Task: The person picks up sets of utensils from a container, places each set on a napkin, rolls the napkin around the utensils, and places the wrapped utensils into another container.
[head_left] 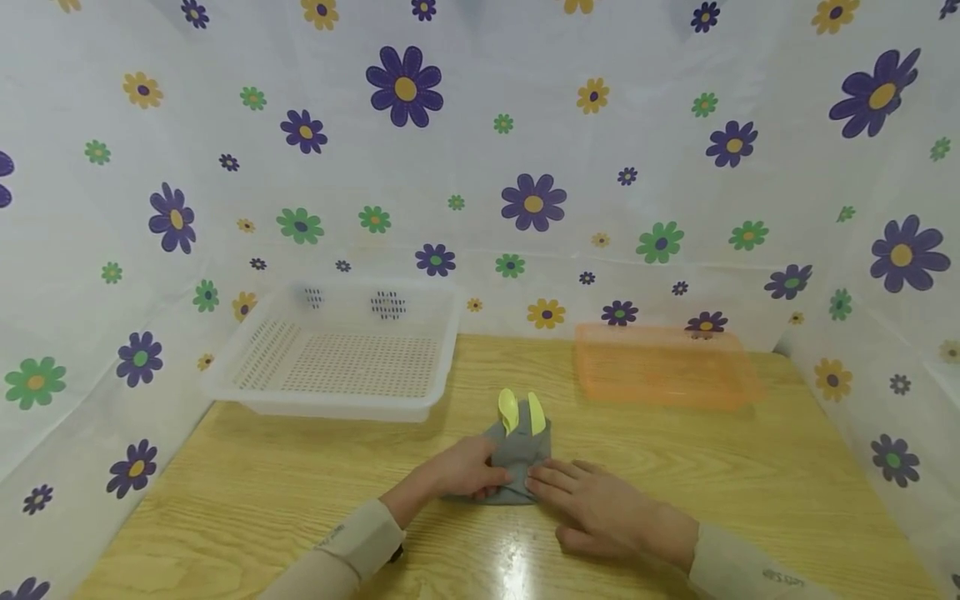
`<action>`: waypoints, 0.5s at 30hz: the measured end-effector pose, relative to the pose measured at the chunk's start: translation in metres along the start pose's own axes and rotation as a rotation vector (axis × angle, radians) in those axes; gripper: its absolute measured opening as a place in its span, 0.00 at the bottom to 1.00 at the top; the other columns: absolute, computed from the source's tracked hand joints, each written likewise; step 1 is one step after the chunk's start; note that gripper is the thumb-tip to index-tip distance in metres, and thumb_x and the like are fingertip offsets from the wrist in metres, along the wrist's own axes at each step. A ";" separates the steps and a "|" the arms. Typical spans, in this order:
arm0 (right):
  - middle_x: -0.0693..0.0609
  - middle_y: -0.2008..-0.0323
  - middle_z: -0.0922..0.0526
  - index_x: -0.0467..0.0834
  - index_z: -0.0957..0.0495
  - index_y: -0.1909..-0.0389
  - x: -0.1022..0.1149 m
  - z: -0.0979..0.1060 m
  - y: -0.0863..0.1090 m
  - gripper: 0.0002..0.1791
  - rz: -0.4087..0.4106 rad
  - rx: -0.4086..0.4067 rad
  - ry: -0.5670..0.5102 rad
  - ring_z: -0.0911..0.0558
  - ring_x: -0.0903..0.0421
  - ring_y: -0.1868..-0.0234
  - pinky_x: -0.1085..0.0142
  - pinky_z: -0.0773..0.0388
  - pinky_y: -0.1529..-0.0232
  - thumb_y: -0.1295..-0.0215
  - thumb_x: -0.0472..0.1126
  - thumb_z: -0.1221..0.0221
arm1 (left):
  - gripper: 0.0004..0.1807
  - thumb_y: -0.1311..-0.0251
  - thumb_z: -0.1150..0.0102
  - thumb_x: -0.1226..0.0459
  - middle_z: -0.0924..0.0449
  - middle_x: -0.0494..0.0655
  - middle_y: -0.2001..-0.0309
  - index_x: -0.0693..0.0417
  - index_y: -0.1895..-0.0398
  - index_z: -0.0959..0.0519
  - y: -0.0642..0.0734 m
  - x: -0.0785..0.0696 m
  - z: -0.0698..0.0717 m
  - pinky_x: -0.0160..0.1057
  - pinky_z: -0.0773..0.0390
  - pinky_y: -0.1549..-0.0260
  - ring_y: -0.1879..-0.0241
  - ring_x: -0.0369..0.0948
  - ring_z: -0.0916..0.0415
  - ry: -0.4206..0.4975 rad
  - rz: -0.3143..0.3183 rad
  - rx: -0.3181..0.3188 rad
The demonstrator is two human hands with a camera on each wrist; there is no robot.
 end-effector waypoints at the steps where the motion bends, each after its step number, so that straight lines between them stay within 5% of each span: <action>1: 0.50 0.25 0.39 0.44 0.41 0.25 0.000 0.000 -0.001 0.35 0.007 0.001 0.017 0.39 0.48 0.26 0.46 0.33 0.35 0.29 0.54 0.49 | 0.12 0.34 0.39 0.62 0.23 0.43 0.82 0.55 0.75 0.24 0.000 0.000 0.000 0.34 0.26 0.82 0.84 0.36 0.27 -0.001 0.002 0.000; 8: 0.49 0.23 0.43 0.46 0.37 0.27 -0.004 0.008 -0.007 0.37 0.025 0.020 0.015 0.41 0.49 0.25 0.46 0.35 0.33 0.34 0.58 0.45 | 0.12 0.34 0.39 0.63 0.26 0.41 0.84 0.54 0.75 0.27 0.003 -0.002 -0.001 0.31 0.33 0.82 0.84 0.34 0.31 -0.038 0.001 -0.008; 15: 0.50 0.22 0.48 0.46 0.44 0.23 -0.005 0.007 -0.010 0.40 0.020 0.069 -0.057 0.45 0.51 0.23 0.45 0.38 0.31 0.32 0.58 0.47 | 0.10 0.37 0.36 0.63 0.26 0.42 0.81 0.54 0.71 0.28 0.006 -0.002 0.000 0.33 0.31 0.82 0.83 0.35 0.29 -0.052 0.031 -0.027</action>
Point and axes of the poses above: each hand's wrist, its own y-axis away from the middle knuckle, its own z-axis out of the back of the hand, x = y × z, the point moved 3 cm from there along -y, towards the middle knuckle
